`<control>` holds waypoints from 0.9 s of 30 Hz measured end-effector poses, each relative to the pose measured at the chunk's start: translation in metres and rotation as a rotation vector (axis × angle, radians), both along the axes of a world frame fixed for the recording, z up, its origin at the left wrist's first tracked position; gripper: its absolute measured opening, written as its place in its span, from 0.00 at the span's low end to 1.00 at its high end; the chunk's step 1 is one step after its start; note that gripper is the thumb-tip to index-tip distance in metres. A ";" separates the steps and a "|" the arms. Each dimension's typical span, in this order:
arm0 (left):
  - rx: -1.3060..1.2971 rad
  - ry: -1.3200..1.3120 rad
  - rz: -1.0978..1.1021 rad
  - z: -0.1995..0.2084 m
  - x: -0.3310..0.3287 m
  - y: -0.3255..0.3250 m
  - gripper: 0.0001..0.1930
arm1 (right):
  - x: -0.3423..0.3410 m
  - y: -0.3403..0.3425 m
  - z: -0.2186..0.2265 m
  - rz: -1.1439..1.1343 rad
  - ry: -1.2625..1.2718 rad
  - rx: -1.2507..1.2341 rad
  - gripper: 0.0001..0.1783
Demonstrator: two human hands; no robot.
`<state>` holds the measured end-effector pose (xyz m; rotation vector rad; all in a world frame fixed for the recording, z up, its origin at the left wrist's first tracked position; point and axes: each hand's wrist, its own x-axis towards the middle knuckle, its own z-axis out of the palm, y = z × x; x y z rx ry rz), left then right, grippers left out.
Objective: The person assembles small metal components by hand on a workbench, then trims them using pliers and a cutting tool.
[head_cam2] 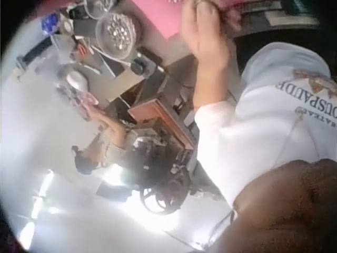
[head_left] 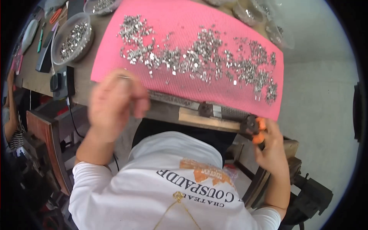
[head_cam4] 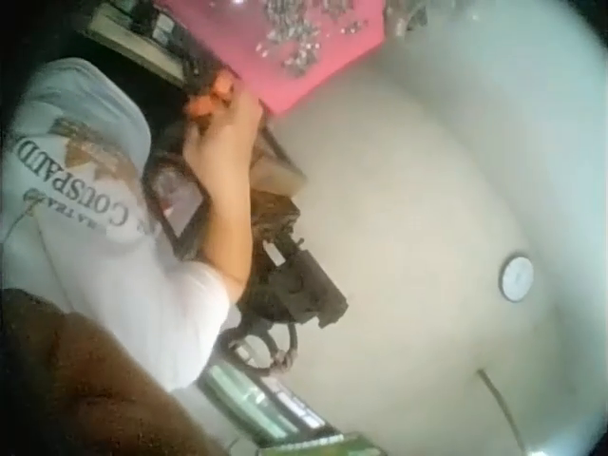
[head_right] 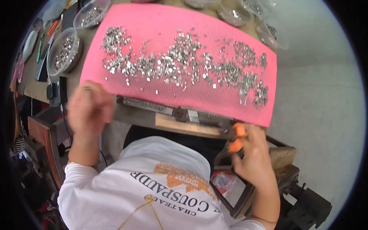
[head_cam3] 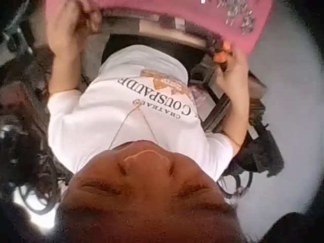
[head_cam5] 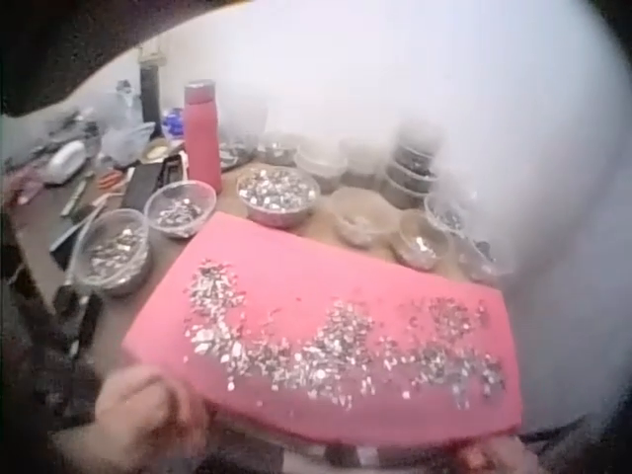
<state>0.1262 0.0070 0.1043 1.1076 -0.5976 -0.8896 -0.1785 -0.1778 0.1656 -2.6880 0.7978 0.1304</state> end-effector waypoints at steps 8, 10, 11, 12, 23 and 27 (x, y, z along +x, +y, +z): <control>-0.015 -0.094 -0.259 -0.019 -0.010 -0.025 0.17 | 0.056 0.014 -0.002 0.070 -0.206 0.328 0.21; -0.003 -0.060 -0.245 -0.023 -0.013 -0.023 0.17 | 0.067 0.012 -0.003 0.068 -0.213 0.473 0.20; 0.008 -0.020 -0.237 -0.025 -0.013 -0.023 0.18 | 0.074 0.009 -0.005 0.084 -0.219 0.410 0.20; 0.007 -0.025 -0.230 -0.027 -0.013 -0.023 0.18 | 0.081 0.005 -0.008 0.099 -0.229 0.348 0.19; 0.068 0.165 -0.156 -0.034 -0.009 -0.021 0.13 | 0.229 -0.063 -0.051 0.202 -0.112 -0.285 0.16; 0.171 -0.188 0.096 -0.031 0.021 -0.016 0.11 | 0.247 -0.073 -0.071 0.244 -0.127 -0.405 0.14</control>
